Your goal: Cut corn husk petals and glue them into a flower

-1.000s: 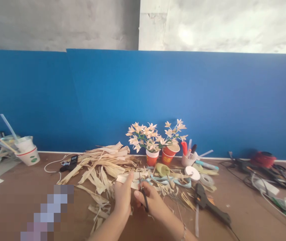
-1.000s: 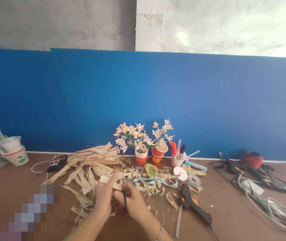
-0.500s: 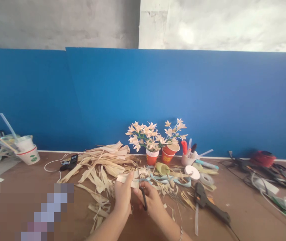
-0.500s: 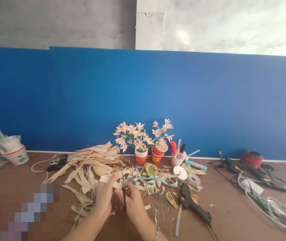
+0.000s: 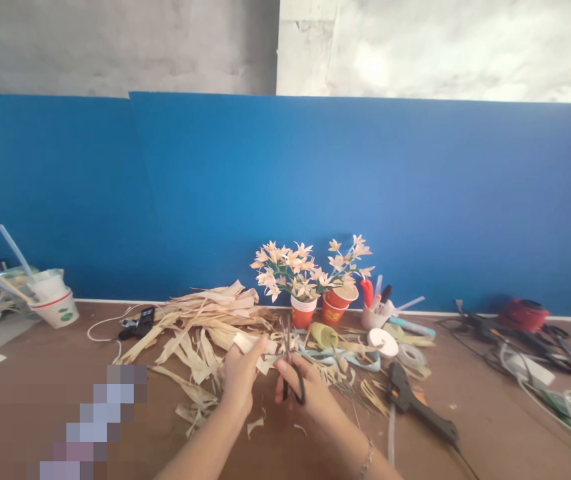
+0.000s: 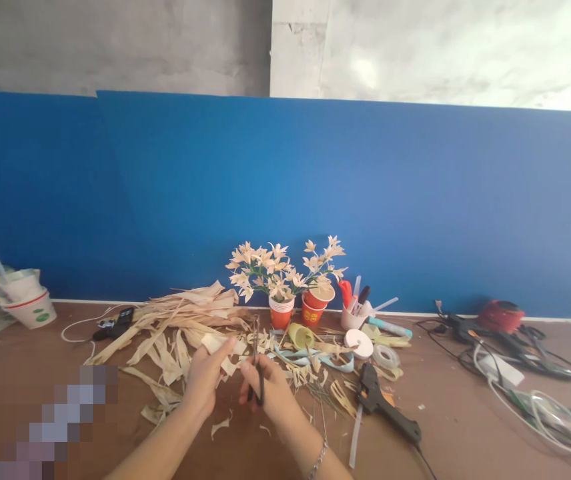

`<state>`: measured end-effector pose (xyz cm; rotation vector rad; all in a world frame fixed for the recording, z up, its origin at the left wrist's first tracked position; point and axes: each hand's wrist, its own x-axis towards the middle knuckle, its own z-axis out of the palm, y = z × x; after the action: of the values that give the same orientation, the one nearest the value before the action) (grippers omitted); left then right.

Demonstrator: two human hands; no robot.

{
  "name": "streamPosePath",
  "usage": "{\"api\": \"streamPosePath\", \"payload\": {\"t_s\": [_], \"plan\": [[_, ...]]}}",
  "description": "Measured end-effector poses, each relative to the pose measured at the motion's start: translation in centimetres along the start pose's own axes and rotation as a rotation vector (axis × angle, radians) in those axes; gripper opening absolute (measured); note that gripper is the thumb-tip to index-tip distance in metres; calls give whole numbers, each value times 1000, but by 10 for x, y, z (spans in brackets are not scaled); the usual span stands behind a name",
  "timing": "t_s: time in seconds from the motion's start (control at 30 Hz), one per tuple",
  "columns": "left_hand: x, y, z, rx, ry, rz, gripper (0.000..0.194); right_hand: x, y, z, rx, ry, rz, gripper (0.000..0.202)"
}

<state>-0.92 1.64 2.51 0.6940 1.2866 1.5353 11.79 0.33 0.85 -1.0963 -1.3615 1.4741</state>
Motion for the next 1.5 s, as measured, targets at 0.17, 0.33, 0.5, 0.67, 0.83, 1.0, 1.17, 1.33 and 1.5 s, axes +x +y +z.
{"api": "streamPosePath", "payload": {"t_s": [0.17, 0.33, 0.5, 0.67, 0.83, 1.0, 1.17, 1.33, 1.5], "plan": [[2, 8, -1, 12, -215, -32, 28, -1, -11, -8, 3, 14, -6, 32], [-1, 13, -1, -128, -333, -121, 43, -6, -17, -12, -8, -139, 10, 25], [0, 13, 0, -246, -392, -148, 33, -10, -25, -21, -17, -329, 56, 26], [11, 10, -3, -264, -213, -88, 32, -9, -30, -43, 8, -379, 46, 30], [10, 10, -6, 44, -393, -167, 35, -3, -29, -46, 1, -182, -13, 31], [0, 6, -2, 142, -546, -152, 36, 6, -16, -29, -62, -70, 100, 36], [0, 5, -2, 89, -595, -167, 30, 9, -7, -25, -102, -9, 175, 29], [4, 4, -3, 83, -461, -140, 27, 7, -11, -25, -64, -35, 113, 37], [13, 0, -6, -3, -236, -63, 27, -4, -21, -17, -117, -178, 25, 40]]}}
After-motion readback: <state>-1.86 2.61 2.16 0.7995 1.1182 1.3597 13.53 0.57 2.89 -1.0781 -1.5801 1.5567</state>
